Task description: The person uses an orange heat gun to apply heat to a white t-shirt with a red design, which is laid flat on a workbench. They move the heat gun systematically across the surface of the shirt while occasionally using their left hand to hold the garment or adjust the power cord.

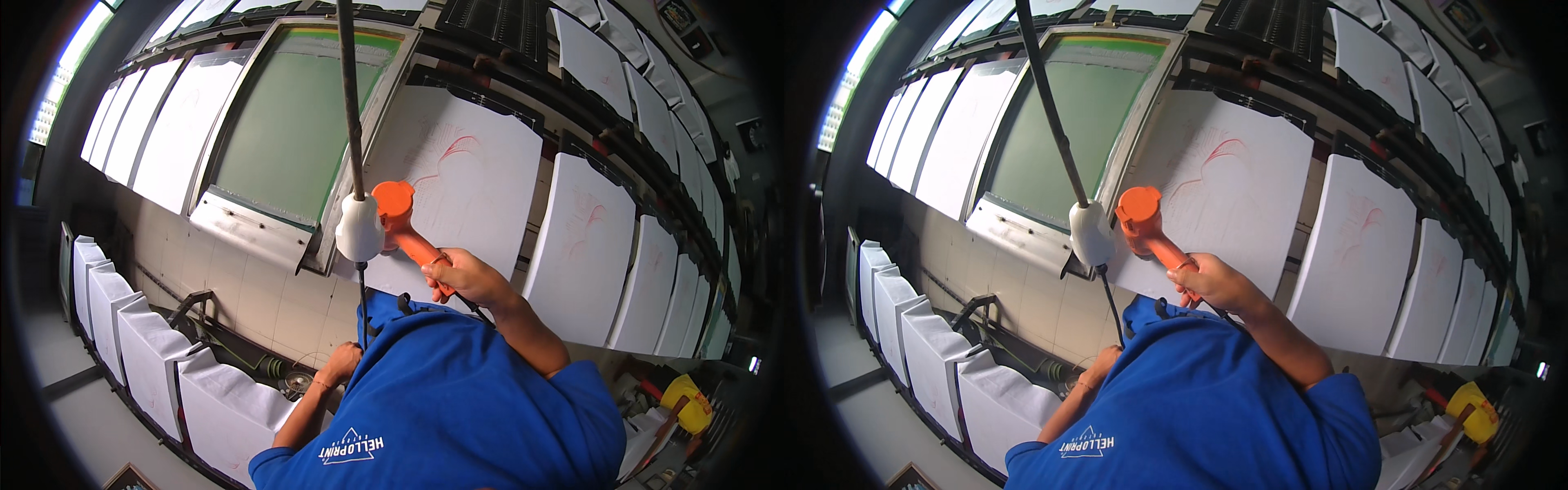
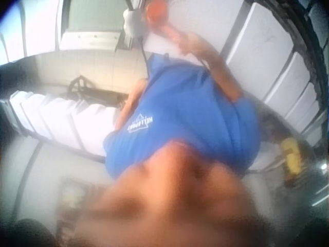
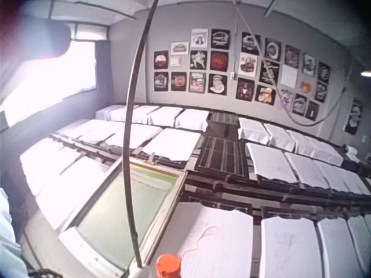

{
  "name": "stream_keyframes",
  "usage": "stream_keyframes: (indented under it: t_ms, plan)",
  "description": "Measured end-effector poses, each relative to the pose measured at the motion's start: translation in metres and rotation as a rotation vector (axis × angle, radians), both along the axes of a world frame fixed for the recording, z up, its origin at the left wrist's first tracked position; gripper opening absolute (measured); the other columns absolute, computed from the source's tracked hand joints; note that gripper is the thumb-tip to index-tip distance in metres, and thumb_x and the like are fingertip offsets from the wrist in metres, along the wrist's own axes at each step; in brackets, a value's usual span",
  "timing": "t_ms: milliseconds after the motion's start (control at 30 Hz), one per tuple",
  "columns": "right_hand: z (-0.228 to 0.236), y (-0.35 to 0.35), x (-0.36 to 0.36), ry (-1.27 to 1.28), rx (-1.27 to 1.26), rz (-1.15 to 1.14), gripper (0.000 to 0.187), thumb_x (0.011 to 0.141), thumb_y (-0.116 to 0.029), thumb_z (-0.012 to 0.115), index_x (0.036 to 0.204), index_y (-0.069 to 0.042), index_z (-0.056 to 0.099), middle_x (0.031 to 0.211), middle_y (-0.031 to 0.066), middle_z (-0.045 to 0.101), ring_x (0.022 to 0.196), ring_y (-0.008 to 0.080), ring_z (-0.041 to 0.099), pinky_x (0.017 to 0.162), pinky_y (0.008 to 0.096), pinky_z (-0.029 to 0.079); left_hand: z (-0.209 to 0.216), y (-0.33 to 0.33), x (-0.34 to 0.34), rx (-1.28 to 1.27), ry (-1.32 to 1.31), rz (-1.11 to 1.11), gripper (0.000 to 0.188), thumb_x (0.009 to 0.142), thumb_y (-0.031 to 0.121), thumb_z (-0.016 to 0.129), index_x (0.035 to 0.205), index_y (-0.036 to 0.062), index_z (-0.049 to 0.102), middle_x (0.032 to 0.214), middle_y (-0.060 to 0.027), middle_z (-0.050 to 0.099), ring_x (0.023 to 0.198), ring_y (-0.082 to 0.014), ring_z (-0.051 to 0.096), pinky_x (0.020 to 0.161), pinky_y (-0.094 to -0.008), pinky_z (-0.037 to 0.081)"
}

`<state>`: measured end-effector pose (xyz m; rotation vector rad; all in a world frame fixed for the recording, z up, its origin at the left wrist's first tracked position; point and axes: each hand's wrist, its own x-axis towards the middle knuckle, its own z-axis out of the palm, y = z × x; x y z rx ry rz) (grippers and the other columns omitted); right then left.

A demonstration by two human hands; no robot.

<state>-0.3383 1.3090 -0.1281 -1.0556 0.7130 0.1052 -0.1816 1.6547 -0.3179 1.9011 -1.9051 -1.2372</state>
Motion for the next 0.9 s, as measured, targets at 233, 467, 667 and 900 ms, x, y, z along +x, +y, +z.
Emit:
stream_keyframes:
  t_ms: [233, 467, 667, 900]
  plan:
    - [0.003, -0.027, -0.019, 0.021, -0.126, -0.264, 0.033, 0.093, -0.030, 0.060, 0.101, 0.001, 0.051, 0.080, 0.0037, 0.055, 0.063, 0.0108, 0.059, 0.057, 0.0260, 0.050, 0.004, -0.001, 0.002, 0.033, -0.001, 0.050, 0.029, 0.077, 0.026, 0.056, 0.065, 0.0008, 0.063, 0.073, -0.0213, 0.064, 0.074, -0.0405, 0.062, 0.070, -0.0456, 0.051]
    - [0.003, -0.004, -0.024, -0.001, -0.101, -0.279, 0.035, 0.091, -0.030, 0.063, 0.099, 0.002, 0.051, 0.079, 0.0058, 0.056, 0.061, 0.0118, 0.060, 0.055, 0.0271, 0.051, -0.033, 0.008, 0.019, -0.028, 0.215, 0.169, 0.029, 0.080, 0.026, 0.056, 0.069, 0.0005, 0.062, 0.073, -0.0223, 0.063, 0.074, -0.0405, 0.061, 0.068, -0.0468, 0.050]
    - [0.013, 0.010, -0.030, -0.010, -0.038, -0.118, 0.037, 0.092, -0.034, 0.062, 0.096, 0.002, 0.057, 0.081, 0.0059, 0.058, 0.066, 0.0125, 0.061, 0.058, 0.0270, 0.051, -0.143, 0.062, 0.059, -0.053, 0.091, 0.058, 0.029, 0.085, 0.024, 0.052, 0.069, 0.0007, 0.061, 0.068, -0.0215, 0.063, 0.068, -0.0388, 0.061, 0.064, -0.0454, 0.050]
    - [0.009, -0.021, -0.021, -0.035, -0.258, -0.539, 0.044, 0.092, -0.035, 0.062, 0.106, 0.006, 0.051, 0.084, 0.0072, 0.056, 0.069, 0.0126, 0.060, 0.058, 0.0266, 0.051, -0.067, -0.007, 0.070, 0.097, 0.200, 0.134, 0.031, 0.086, 0.025, 0.052, 0.069, 0.0008, 0.061, 0.067, -0.0211, 0.063, 0.067, -0.0380, 0.061, 0.063, -0.0449, 0.050]
